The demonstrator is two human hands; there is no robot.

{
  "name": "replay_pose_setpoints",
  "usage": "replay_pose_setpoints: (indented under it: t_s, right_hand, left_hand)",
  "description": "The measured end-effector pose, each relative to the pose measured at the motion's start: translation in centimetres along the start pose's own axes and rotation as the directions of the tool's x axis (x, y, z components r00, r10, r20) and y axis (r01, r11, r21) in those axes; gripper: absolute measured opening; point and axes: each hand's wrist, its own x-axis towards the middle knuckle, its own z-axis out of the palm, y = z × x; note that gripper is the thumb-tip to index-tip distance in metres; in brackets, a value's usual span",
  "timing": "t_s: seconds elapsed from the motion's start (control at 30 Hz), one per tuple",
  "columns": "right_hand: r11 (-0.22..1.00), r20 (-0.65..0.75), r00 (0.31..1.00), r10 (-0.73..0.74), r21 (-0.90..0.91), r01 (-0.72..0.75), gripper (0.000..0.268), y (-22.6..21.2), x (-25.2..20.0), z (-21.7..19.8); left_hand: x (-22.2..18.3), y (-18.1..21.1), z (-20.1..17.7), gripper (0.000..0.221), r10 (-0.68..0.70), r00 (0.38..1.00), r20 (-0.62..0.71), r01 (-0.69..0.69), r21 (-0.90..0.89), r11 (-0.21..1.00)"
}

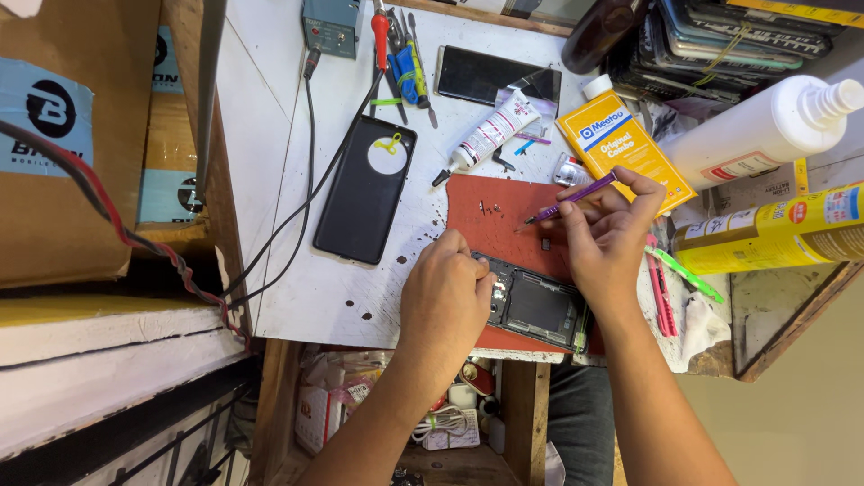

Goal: The person repairs a mobile phone by removing internal components with a screwdriver, applying adhesive from a tube to the chassis, and then positioning a new back panel onto the device.

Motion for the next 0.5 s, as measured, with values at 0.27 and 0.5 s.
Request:
replay_pose_setpoints:
  t_s: [0.27,0.5]
  right_hand:
    - [0.979,-0.057,0.984,-0.167,-0.127,0.159,0.059,-2.5,-4.8,-0.2]
    - [0.937,0.011,0.957,-0.289,-0.201,0.285,0.066,-1.4,-7.1,0.2]
  left_hand:
    - [0.0,0.0,-0.1,0.01,0.004,1.0,0.017,-0.004,-0.001,1.0]
    - [0.0,-0.1,0.0,0.01,0.022,1.0,-0.003,-0.022,0.012,1.0]
